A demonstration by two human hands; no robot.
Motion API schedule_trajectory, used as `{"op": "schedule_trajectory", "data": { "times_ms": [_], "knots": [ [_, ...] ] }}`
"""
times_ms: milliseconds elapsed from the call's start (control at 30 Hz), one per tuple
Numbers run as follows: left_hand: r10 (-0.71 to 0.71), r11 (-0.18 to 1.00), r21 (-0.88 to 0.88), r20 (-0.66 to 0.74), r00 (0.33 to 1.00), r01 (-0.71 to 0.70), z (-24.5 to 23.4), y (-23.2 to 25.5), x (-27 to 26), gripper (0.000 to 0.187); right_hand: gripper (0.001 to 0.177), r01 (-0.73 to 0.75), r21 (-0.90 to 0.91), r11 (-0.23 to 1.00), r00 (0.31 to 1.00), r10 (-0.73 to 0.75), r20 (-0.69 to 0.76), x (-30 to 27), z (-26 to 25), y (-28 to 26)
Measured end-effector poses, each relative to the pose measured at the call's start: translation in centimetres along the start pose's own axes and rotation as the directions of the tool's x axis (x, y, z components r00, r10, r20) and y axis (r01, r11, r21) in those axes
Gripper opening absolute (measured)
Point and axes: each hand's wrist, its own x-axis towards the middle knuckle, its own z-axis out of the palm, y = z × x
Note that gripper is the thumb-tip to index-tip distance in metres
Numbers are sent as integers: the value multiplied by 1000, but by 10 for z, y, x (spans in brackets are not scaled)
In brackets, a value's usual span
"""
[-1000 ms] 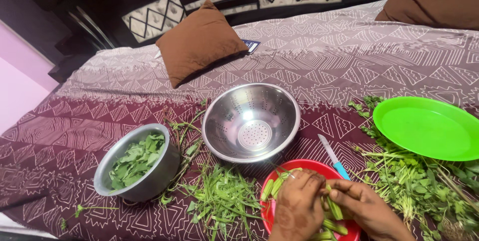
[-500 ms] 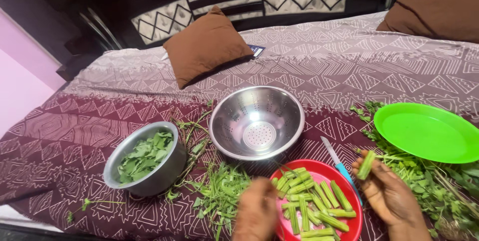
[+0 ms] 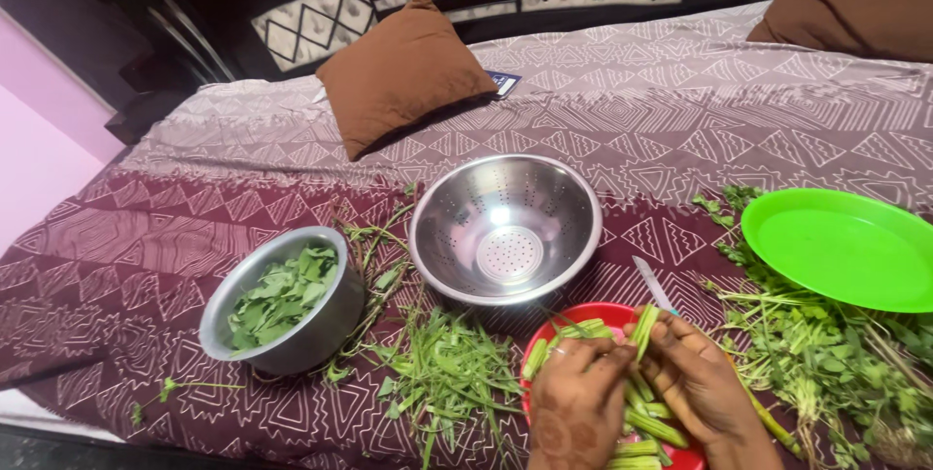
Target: The person chops moringa pods into segments using a knife and peels away the outer fibers by hand on a bed. They move the pieces between a red plate and a metal colander while a bowl of leafy greens sits nearby.
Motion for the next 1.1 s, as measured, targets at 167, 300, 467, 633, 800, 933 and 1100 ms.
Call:
{"op": "schedule_trajectory", "data": {
  "times_ms": [167,300,467,633,800,933,1100],
  "knots": [
    [73,997,3,-30,997,-73,11,1,2,29,29,23,-56,998,1000,-24,-18,0,-5,-9],
    [137,989,56,-32,990,-135,18,2,-1,37,37,27,-57,998,999,-29,-35,-3,5,-13],
    [246,963,145,-121,962,-228,39,1,-4,39,46,-20,-38,999,999,19,-34,-4,11,-12],
    [342,913,299,-183,922,-279,50,-1,-5,31,44,-14,-42,999,998,11,-60,-3,9,-11],
    [357,908,302,-192,914,-291,52,-1,-4,25,42,-10,-117,993,995,-2,-101,-4,19,-20],
    [347,907,325,-213,914,-268,52,-2,-5,22,39,-9,-334,943,986,-48,-162,-7,29,-26],
    [341,913,297,-179,923,-280,49,-3,-7,29,39,9,-622,783,980,-132,-152,-11,25,-30]
  ]
}}
